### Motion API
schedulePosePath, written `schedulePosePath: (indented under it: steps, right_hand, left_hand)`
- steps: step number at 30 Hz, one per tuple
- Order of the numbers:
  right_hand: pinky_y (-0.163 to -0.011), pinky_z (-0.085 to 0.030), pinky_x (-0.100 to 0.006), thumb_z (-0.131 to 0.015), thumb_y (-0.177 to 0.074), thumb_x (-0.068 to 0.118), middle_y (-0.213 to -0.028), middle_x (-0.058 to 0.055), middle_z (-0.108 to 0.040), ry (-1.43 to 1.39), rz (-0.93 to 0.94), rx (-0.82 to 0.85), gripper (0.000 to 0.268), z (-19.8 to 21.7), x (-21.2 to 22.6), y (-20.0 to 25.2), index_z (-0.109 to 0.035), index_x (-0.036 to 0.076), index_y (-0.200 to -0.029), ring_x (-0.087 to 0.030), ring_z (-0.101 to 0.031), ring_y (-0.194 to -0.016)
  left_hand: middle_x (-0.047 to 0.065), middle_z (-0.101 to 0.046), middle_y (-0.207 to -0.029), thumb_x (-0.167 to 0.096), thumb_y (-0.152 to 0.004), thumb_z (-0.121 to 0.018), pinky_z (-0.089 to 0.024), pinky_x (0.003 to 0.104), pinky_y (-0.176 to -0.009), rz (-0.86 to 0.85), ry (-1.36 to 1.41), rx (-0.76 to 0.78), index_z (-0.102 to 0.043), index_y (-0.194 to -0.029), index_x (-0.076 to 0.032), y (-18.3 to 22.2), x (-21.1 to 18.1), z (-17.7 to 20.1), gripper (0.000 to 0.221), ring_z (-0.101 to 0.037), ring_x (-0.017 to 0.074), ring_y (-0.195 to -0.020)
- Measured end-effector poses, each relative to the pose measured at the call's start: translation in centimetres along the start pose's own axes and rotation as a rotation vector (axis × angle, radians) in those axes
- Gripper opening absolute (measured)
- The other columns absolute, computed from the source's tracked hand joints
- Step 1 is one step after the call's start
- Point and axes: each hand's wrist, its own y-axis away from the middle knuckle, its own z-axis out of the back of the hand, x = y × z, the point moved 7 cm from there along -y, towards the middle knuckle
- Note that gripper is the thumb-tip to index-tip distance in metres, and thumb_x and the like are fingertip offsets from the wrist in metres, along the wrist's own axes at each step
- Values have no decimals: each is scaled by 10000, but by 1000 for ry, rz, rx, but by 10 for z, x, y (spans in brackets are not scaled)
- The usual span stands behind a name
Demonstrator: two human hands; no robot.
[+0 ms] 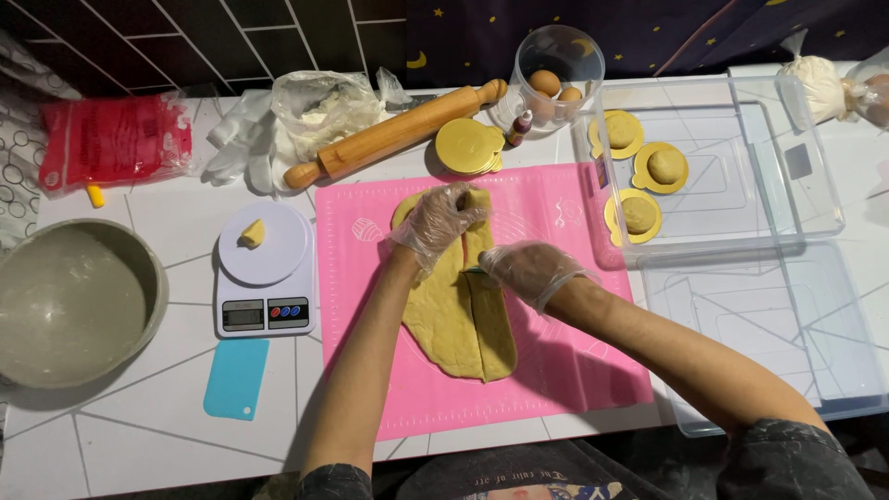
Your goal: The person uses a plastic scraper to cut small pieces of dough and then rolls them into balls using their hands before placing them into molds.
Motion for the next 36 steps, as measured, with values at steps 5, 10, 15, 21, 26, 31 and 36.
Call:
schedulePosePath:
  steps: [5, 10, 15, 21, 26, 31, 36]
  right_hand:
    - [-1139, -295, -228, -419, -1065, 466, -1234, 62, -679, -218, -67, -36, 393, 14, -3, 14, -642, 242, -1298, -78, -548, -1293]
    - [-1134, -297, -204, -447, -1065, 425, -1204, 45, -695, -387, -102, -59, 395, 19, 0, 21, -645, 194, -1317, -71, -571, -1266]
    - [-912, -530, -413, -448, -1018, 486, -1117, 45, -708, 197, -76, -108, 331, -18, -19, 9, -627, 296, -1223, -220, -681, -1110]
    - [-917, -577, -434, -382, -1000, 498, -1212, 2, -698, -124, -319, -66, 368, -47, -74, 26, -602, 316, -1233, -260, -665, -1186]
    - [-1025, -519, -470, -637, -846, 662, -1297, -151, -662, -853, -567, -58, 742, 55, -40, 113, -503, 178, -1392, -355, -618, -1256]
    - [-926, -578, -498, -664, -873, 615, -1207, -189, -683, -1123, -590, -264, 642, -49, -70, 78, -531, 195, -1339, -388, -661, -1150]
    - [-898, -580, -541, -691, -882, 554, -1193, -256, -673, -1293, -607, -373, 659, -36, -68, 98, -539, 108, -1342, -442, -652, -1142]
  left_hand:
    - [112, -733, -1205, -422, -840, -804, -566, 451, -1015, -8, 35, -8, -705, -1257, -208, 3, -4, -2, 478, -652, 329, -1203]
    - [85, -739, -1194, -434, -828, -813, -571, 434, -1009, 7, 33, -28, -705, -1250, -228, 0, 5, 2, 482, -660, 301, -1194]
    - [112, -749, -1153, -425, -828, -815, -574, 461, -990, -29, 60, -29, -705, -1243, -200, -4, 14, -5, 485, -668, 336, -1172]
    - [83, -754, -1107, -443, -821, -811, -581, 451, -979, -42, 7, -62, -707, -1221, -253, -7, 17, 1, 455, -676, 305, -1148]
    - [60, -773, -1023, -354, -806, -835, -594, 431, -930, -53, 107, -111, -722, -1209, -273, -6, 20, 3, 427, -714, 270, -1069]
    - [33, -770, -945, -363, -765, -869, -615, 402, -867, -125, 135, -135, -736, -1149, -254, 17, -57, 9, 422, -742, 229, -959]
    - [-40, -759, -857, -308, -734, -881, -633, 307, -767, -192, 188, -196, -741, -1069, -271, 29, -122, 6, 365, -745, 121, -816]
